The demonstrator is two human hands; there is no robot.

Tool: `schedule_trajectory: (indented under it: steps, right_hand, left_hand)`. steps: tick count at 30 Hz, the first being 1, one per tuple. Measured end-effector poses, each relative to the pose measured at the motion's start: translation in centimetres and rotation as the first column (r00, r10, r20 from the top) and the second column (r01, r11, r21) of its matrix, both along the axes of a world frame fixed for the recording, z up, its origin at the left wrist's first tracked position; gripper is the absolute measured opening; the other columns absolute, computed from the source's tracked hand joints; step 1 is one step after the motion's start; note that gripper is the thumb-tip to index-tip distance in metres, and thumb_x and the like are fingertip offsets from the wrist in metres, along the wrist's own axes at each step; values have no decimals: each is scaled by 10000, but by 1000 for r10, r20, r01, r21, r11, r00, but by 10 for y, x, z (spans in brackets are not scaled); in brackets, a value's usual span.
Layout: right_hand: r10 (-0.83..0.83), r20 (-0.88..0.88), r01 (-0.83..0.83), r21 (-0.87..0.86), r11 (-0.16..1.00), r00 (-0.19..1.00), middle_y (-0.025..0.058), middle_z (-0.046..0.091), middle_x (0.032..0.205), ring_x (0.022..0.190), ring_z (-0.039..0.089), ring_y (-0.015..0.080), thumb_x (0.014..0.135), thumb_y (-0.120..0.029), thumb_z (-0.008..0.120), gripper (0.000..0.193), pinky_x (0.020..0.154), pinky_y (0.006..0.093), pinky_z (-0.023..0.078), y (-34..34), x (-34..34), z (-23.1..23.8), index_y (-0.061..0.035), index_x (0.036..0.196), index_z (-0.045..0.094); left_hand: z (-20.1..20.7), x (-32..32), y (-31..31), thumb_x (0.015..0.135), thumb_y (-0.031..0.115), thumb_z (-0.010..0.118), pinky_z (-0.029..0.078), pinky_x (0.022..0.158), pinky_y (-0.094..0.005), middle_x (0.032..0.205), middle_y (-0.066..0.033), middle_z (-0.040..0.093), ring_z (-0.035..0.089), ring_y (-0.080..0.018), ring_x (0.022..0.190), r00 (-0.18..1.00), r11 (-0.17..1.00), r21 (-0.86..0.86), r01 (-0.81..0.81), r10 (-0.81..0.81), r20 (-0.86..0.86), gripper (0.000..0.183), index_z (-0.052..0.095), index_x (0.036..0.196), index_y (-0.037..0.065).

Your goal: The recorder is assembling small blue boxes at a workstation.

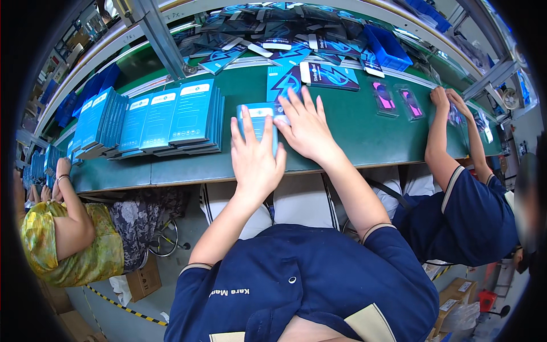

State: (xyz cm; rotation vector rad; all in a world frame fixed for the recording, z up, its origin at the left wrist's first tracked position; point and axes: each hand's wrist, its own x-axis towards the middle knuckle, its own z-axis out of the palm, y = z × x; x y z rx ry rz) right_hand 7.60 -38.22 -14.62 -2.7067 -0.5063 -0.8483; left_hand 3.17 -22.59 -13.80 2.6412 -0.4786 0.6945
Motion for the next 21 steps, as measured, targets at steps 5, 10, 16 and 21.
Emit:
schedule_trajectory:
  steps: [5,10,16,21]
  right_hand:
    - [46,-397,-68,-42,997,917,163,488,1456,1299,488,429,931,-228,617,456,1091,481,403,-34,-35,16,-90,1359,539]
    - [525,-615,-328,412,850,588,179,599,1331,1271,527,400,897,-87,566,318,1078,449,417,-139,1,45,-28,1201,640]
    - [-402,40,404,-118,907,915,186,608,1220,1164,556,360,893,-227,651,515,1005,456,424,-192,-2,-23,-25,1342,502]
    - [-566,-40,567,84,819,823,135,613,1085,1072,550,339,800,-291,755,400,919,473,441,-135,-73,-2,-78,1130,682]
  left_hand:
    - [-11,27,18,957,338,558,260,1129,-583,1478,-266,399,371,-394,1389,982,933,322,-158,182,-46,544,491,1383,7]
    - [13,9,0,760,560,737,220,1164,-544,1546,-226,314,304,-365,1440,830,813,190,551,-508,-230,880,434,1453,109]
    - [34,-1,-24,806,256,757,423,970,-458,1249,-134,619,580,-279,1165,670,634,227,739,-726,-152,555,569,1306,105]
    - [75,26,-30,878,275,682,505,816,-429,1000,-156,673,657,-333,923,748,821,-55,569,-544,-381,366,648,1176,67]
